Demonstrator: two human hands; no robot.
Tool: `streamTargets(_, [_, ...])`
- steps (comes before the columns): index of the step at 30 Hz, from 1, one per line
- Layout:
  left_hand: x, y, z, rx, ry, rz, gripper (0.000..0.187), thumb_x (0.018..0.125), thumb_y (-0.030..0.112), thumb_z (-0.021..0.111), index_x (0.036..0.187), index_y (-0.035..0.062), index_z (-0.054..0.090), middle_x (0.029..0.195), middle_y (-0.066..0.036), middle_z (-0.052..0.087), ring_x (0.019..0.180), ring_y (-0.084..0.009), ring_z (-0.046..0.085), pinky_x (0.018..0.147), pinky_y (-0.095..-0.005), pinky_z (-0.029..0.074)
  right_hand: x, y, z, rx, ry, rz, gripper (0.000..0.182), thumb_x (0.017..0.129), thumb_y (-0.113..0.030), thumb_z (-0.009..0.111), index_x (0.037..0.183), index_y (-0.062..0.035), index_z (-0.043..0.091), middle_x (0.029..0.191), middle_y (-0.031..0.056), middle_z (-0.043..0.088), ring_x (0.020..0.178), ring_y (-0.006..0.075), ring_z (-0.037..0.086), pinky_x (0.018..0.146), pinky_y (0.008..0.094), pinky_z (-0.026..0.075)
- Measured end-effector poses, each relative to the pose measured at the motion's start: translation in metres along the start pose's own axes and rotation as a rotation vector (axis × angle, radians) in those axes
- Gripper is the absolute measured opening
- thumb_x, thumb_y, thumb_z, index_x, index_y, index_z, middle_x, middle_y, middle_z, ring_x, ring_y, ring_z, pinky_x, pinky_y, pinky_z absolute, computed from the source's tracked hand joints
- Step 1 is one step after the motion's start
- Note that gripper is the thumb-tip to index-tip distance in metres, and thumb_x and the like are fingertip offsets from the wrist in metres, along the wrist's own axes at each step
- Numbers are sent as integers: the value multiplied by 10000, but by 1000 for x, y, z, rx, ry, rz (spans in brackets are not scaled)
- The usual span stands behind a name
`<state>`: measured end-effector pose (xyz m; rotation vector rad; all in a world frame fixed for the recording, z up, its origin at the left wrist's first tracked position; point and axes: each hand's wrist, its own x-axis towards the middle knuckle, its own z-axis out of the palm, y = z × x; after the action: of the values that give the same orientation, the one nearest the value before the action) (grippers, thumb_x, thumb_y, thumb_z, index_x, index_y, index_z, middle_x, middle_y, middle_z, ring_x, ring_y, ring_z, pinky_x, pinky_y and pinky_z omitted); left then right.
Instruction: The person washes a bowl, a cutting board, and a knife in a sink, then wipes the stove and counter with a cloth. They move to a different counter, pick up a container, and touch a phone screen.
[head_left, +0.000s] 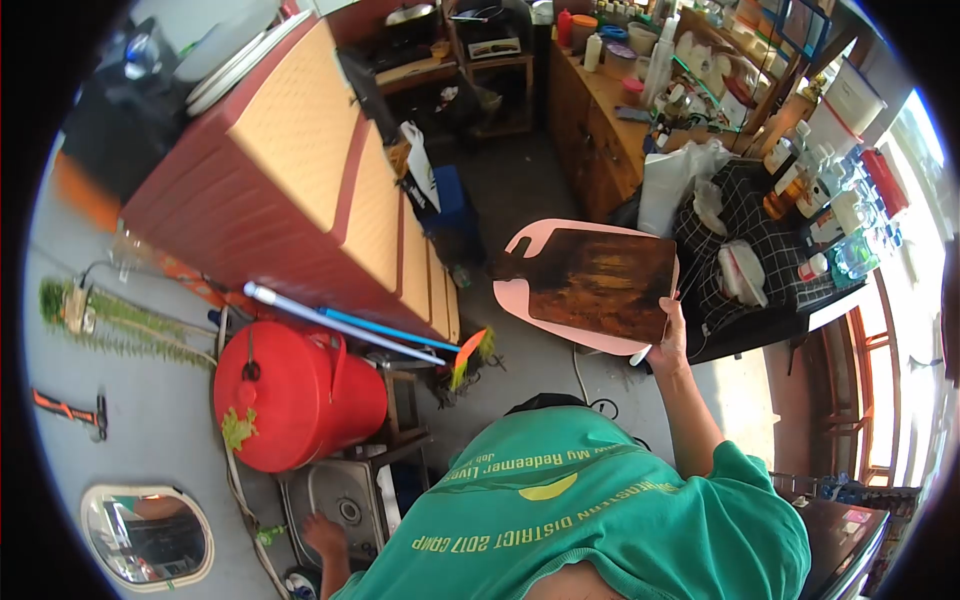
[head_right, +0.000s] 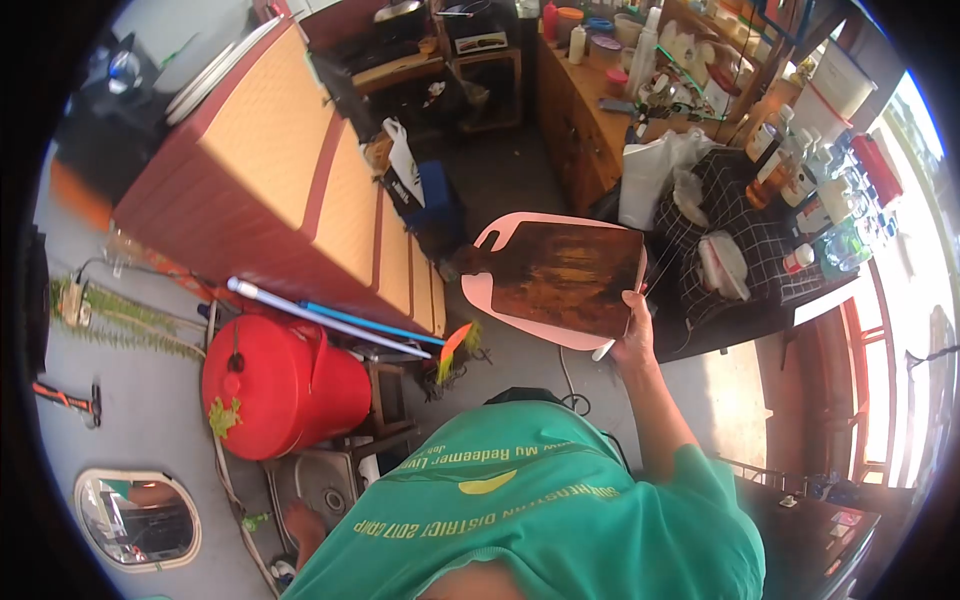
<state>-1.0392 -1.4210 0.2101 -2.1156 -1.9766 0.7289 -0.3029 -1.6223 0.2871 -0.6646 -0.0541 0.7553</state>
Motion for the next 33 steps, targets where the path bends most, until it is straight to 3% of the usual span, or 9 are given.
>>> streamTargets(2, [-7, 57, -9, -120, -162, 157, 286, 820, 174, 548, 1040, 42, 674, 1079, -191, 675, 943, -413, 654, 772, -486, 529, 33, -14, -9, 16, -13, -12, 549, 844, -223, 639, 1341, -57, 475, 1263, 141, 561, 1143, 327, 566, 992, 481, 480])
streamTargets(4, [-7, 106, -10, -239, -348, 261, 284, 820, 175, 549, 1039, 43, 674, 1078, -190, 675, 943, -413, 655, 773, -486, 529, 63, -21, -9, 28, -14, -7, 551, 844, -219, 638, 1345, -61, 472, 1259, 142, 564, 1138, 326, 571, 993, 478, 480])
streamTargets(9, [32, 198, -27, -424, -597, 300, 281, 821, 179, 552, 1036, 44, 674, 1075, -189, 676, 942, -412, 655, 775, -485, 530, 139, -19, 2, 19, -33, 21, 520, 837, -238, 638, 1308, -55, 513, 1230, 146, 605, 1115, 338, 599, 991, 477, 490])
streamTargets(15, [135, 279, -64, -504, -652, 306, 276, 823, 183, 556, 1032, 46, 674, 1071, -188, 677, 940, -411, 656, 778, -485, 530, 239, 2, 39, 111, 32, -8, 478, 840, -204, 631, 1276, -54, 505, 1117, 179, 633, 1000, 372, 648, 913, 537, 531])
streamTargets(18, [198, 311, -87, -506, -654, 348, 274, 824, 185, 558, 1030, 47, 673, 1069, -187, 678, 940, -410, 657, 779, -484, 530, 293, 16, 35, 118, 160, 58, 461, 835, -194, 642, 1263, -54, 546, 1152, 151, 636, 1050, 347, 635, 964, 504, 505])
streamTargets(24, [303, 385, -159, -481, -631, 466, 270, 825, 190, 562, 1027, 49, 673, 1066, -186, 679, 938, -409, 658, 782, -483, 531, 384, 19, 68, 119, 49, 116, 409, 830, -180, 645, 1210, -52, 568, 1080, 151, 661, 993, 351, 659, 944, 499, 523])
streamTargets(25, [321, 398, -167, -476, -629, 492, 269, 825, 190, 563, 1026, 49, 673, 1065, -185, 679, 938, -409, 658, 782, -483, 531, 393, 20, 82, 107, 64, 83, 389, 839, -152, 640, 1192, -2, 569, 1056, 121, 662, 942, 274, 672, 898, 424, 555])
streamTargets(26, [336, 413, -178, -475, -634, 507, 268, 826, 191, 563, 1026, 50, 673, 1065, -185, 679, 938, -409, 658, 783, -483, 531, 408, 20, 85, 115, 75, 71, 389, 839, -152, 640, 1192, -2, 569, 1056, 121, 662, 942, 274, 672, 898, 424, 555])
streamTargets(33, [443, 559, -245, -450, -661, 612, 264, 827, 196, 568, 1021, 52, 673, 1061, -184, 680, 936, -407, 659, 786, -482, 531, 551, 10, 121, 210, 38, 167, 462, 791, -165, 683, 1225, -90, 543, 1185, 109, 597, 1123, 288, 579, 1048, 485, 439])
